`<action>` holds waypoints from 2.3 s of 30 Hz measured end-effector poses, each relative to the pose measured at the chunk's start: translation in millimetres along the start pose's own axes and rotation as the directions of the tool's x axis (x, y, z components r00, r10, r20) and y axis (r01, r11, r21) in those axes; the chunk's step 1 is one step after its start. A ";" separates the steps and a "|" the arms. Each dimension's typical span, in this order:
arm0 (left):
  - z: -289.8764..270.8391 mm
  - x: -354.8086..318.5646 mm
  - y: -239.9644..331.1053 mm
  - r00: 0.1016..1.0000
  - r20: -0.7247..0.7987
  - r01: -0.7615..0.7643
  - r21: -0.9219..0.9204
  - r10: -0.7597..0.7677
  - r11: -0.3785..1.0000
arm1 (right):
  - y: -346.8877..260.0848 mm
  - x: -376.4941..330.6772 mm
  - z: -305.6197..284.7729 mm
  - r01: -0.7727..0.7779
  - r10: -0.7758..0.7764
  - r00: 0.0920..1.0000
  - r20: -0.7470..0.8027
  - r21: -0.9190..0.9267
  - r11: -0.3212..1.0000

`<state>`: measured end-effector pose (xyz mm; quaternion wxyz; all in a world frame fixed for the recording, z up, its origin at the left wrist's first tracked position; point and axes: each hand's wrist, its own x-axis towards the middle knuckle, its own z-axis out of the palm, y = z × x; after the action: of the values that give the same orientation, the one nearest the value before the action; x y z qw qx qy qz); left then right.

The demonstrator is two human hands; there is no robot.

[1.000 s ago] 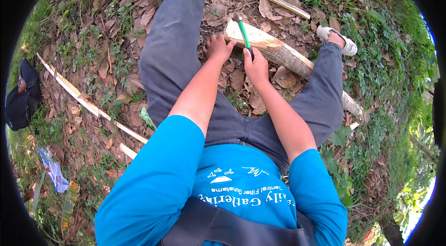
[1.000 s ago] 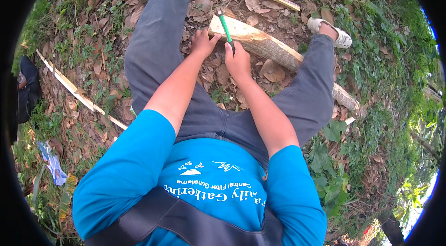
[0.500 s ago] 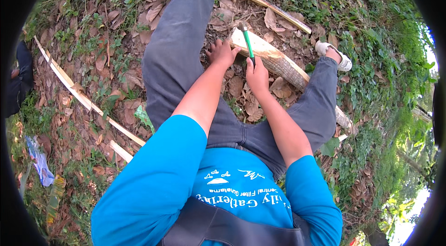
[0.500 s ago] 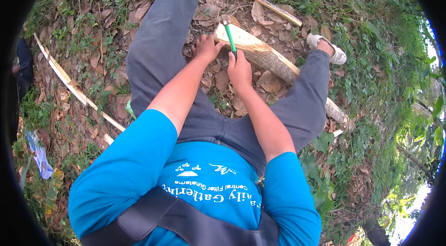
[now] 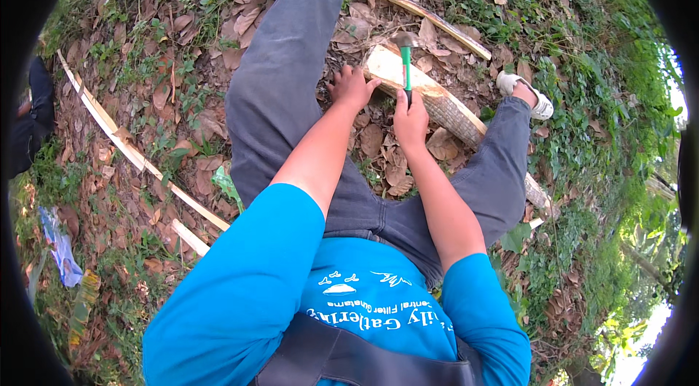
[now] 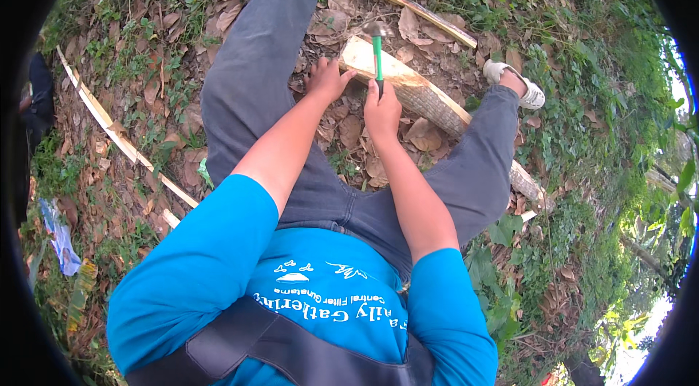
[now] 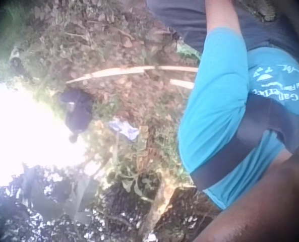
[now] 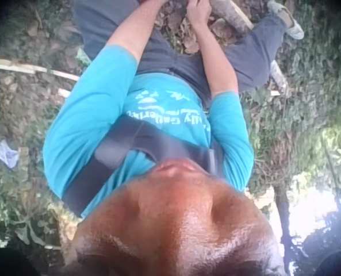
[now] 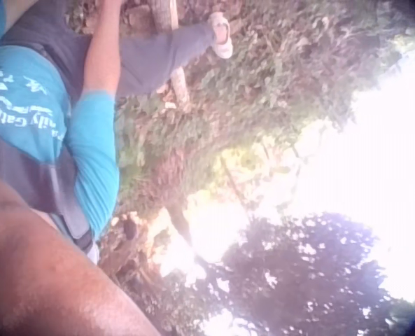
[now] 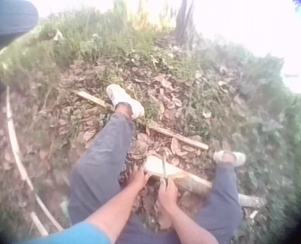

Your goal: The person sits on the ground and uses a small axe to repeatedly chop a piece of wood placed between their legs. They hold the wood with their left hand and strike it with the axe in their right hand, removing bark and shaping the wood.

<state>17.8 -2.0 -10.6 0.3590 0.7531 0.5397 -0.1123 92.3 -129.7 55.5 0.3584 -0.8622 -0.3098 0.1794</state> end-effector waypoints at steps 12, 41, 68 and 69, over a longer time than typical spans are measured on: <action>0.3 -4.3 6.3 0.999 0.011 -0.054 0.039 0.053 0.998 | 27.4 -3.0 2.9 -0.012 0.044 0.990 0.132 -0.238 0.971; -4.5 -3.3 -1.9 1.000 0.017 -0.027 0.032 0.026 0.999 | 8.6 -24.4 -16.0 0.018 -0.017 0.996 0.086 -0.009 1.000; -11.2 -1.3 5.9 0.998 0.038 -0.043 0.080 0.040 0.996 | -19.7 7.7 -12.4 -0.040 0.039 0.992 0.116 0.004 0.999; -7.6 -2.6 -0.4 0.999 0.018 -0.037 0.081 0.036 0.996 | -39.3 -2.5 -23.8 0.037 -0.045 0.998 0.045 0.172 0.984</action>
<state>14.8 1.2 -3.8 0.3345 0.7758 0.5180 -0.1337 87.1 -121.7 100.5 0.4269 -0.8171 -0.3196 0.2189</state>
